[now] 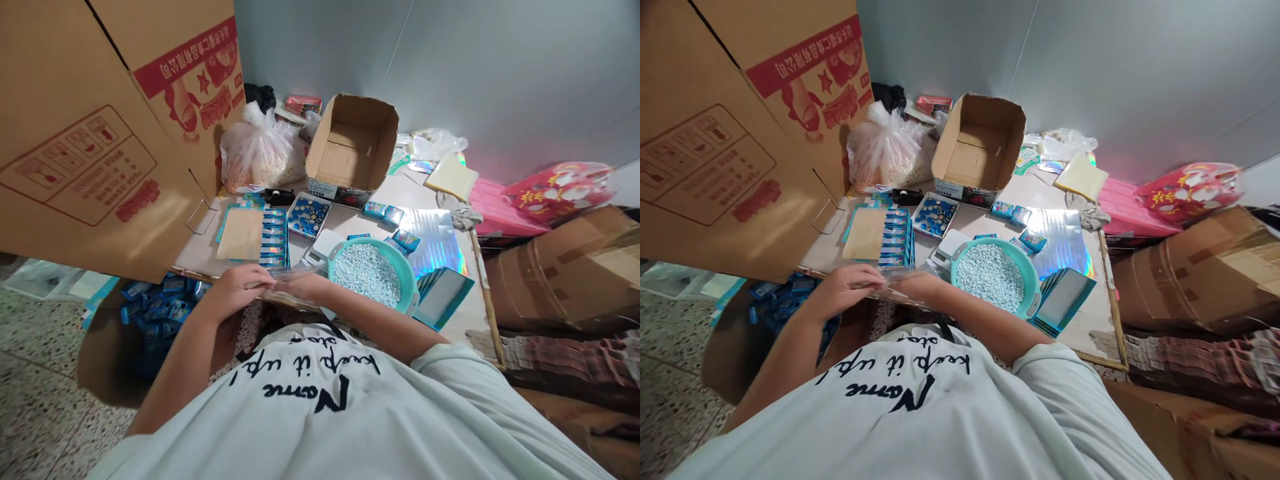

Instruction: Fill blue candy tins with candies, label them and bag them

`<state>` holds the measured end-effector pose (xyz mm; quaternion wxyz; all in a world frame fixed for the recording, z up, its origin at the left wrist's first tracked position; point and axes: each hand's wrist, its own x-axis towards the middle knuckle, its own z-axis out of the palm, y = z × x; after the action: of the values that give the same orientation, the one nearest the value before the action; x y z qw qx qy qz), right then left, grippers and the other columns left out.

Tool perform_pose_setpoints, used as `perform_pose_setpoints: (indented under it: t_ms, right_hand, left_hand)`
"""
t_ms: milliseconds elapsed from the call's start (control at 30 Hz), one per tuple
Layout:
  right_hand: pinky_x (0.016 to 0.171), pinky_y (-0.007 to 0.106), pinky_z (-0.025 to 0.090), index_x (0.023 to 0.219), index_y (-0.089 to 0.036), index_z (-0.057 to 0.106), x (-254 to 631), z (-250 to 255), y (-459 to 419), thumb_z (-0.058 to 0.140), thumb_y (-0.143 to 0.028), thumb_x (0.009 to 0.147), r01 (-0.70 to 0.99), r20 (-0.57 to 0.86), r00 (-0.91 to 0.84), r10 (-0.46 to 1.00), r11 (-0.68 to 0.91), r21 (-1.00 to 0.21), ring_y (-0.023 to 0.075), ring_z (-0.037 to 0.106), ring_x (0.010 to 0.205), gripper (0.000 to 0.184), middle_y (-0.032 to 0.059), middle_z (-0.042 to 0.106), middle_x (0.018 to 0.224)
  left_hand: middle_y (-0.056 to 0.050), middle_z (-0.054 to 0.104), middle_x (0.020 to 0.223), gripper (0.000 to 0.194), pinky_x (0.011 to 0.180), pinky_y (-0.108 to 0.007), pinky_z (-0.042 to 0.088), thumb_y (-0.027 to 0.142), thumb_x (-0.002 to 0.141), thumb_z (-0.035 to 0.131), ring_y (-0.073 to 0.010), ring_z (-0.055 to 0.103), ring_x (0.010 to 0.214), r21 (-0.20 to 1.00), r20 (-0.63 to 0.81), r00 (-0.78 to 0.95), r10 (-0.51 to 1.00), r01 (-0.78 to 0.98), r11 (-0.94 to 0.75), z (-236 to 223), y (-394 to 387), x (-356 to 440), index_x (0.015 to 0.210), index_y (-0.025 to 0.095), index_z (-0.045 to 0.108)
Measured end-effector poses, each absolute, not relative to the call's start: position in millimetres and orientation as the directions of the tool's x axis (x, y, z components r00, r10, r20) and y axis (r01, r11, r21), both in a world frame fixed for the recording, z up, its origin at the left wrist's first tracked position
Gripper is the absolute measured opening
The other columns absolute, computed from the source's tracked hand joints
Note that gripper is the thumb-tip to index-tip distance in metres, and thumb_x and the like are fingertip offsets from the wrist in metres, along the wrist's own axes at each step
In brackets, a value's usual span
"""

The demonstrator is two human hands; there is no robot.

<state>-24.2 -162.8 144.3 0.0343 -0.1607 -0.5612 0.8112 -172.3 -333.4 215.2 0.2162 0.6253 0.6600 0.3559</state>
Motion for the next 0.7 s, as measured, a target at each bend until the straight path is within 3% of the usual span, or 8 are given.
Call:
perform_pose_setpoints:
  t_ms: [100,167,200,233,267,367,467,700]
  right_hand:
    - [0.112,0.038,0.043,0.089,-0.024,0.079,0.5,143.4,-156.6,0.074,-0.013,0.081,0.122,-0.161,-0.978,0.13,-0.267,-0.956,0.0212,0.066,0.107,0.014,0.0026,0.077,0.103]
    - [0.111,0.036,0.044,0.098,-0.023,0.078,22.4,132.2,-157.0,0.072,-0.021,0.086,0.093,-0.219,-0.947,0.237,-0.449,-0.889,0.0201,0.067,0.111,0.013,0.0036,0.077,0.107]
    - [0.107,0.034,0.047,0.102,-0.022,0.076,31.3,122.5,-159.2,0.073,-0.026,0.087,0.041,-0.326,-0.888,0.324,-0.651,-0.758,0.0187,0.068,0.109,0.016,0.0036,0.077,0.106]
    - [0.103,0.032,0.05,0.106,-0.022,0.073,37.3,110.4,-162.6,0.074,-0.033,0.088,-0.003,-0.467,-0.828,0.309,-0.837,-0.547,0.0175,0.07,0.105,0.021,0.0031,0.076,0.105]
    - [0.098,0.033,0.053,0.109,-0.022,0.069,39.6,96.6,-167.2,0.068,-0.042,0.092,0.023,-0.525,-0.814,0.248,-0.889,-0.457,0.0175,0.072,0.1,0.026,0.0038,0.076,0.106]
    - [0.084,0.045,0.059,0.105,-0.01,0.063,21.6,55.2,-186.0,0.044,-0.063,0.1,0.194,-0.601,-0.799,-0.003,-0.948,-0.253,0.0274,0.074,0.092,0.057,0.0187,0.072,0.102]
    - [0.085,0.053,0.059,0.112,-0.006,0.058,-21.3,28.2,-208.1,0.032,-0.077,0.096,0.242,-0.574,-0.806,-0.147,-0.966,-0.091,0.0333,0.072,0.102,0.077,0.0265,0.068,0.11]
    - [0.102,0.039,0.056,0.115,-0.022,0.057,-75.1,12.3,-233.5,0.029,-0.077,0.095,-0.112,-0.523,-0.85,0.053,-0.991,0.08,0.019,0.063,0.124,0.065,0.0128,0.066,0.125]
  left_hand:
    - [-0.006,0.078,0.099,0.023,0.088,-0.031,0.06,0.04,0.093,0.064,-0.0205,0.074,0.092,0.674,0.171,-0.356,0.919,0.722,0.155,225.9,-375.2,-187.3,0.093,0.025,0.082]
    - [-0.004,0.079,0.098,0.022,0.089,-0.031,0.06,0.044,0.09,0.068,-0.0202,0.074,0.092,0.647,0.181,-0.47,0.864,0.718,0.256,225.8,-401.3,-192.5,0.091,0.027,0.082]
    - [-0.003,0.079,0.097,0.021,0.088,-0.03,0.06,0.044,0.089,0.069,-0.0199,0.074,0.091,0.639,0.174,-0.505,0.845,0.711,0.293,224.3,-413.0,-193.4,0.09,0.027,0.082]
    - [-0.003,0.079,0.097,0.021,0.087,-0.029,0.06,0.045,0.089,0.07,-0.0197,0.074,0.09,0.632,0.162,-0.53,0.832,0.703,0.325,222.6,-423.5,-193.2,0.09,0.028,0.082]
    - [-0.002,0.079,0.097,0.02,0.085,-0.029,0.061,0.045,0.089,0.07,-0.0196,0.075,0.089,0.626,0.151,-0.552,0.82,0.695,0.353,221.1,-432.6,-192.2,0.09,0.029,0.082]
    - [-0.003,0.079,0.098,0.019,0.082,-0.028,0.062,0.043,0.089,0.069,-0.02,0.075,0.089,0.609,0.146,-0.598,0.788,0.682,0.405,221.1,-451.6,-185.7,0.089,0.029,0.082]
    - [-0.003,0.079,0.096,0.017,0.082,-0.028,0.062,0.042,0.089,0.07,-0.0196,0.075,0.087,0.597,0.136,-0.624,0.77,0.672,0.439,228.9,-462.2,-176.3,0.087,0.03,0.082]
    - [-0.001,0.079,0.094,0.012,0.079,-0.027,0.063,0.037,0.088,0.071,-0.0187,0.076,0.084,0.572,0.143,-0.646,0.75,0.672,0.471,245.3,-488.1,-164.9,0.087,0.032,0.082]
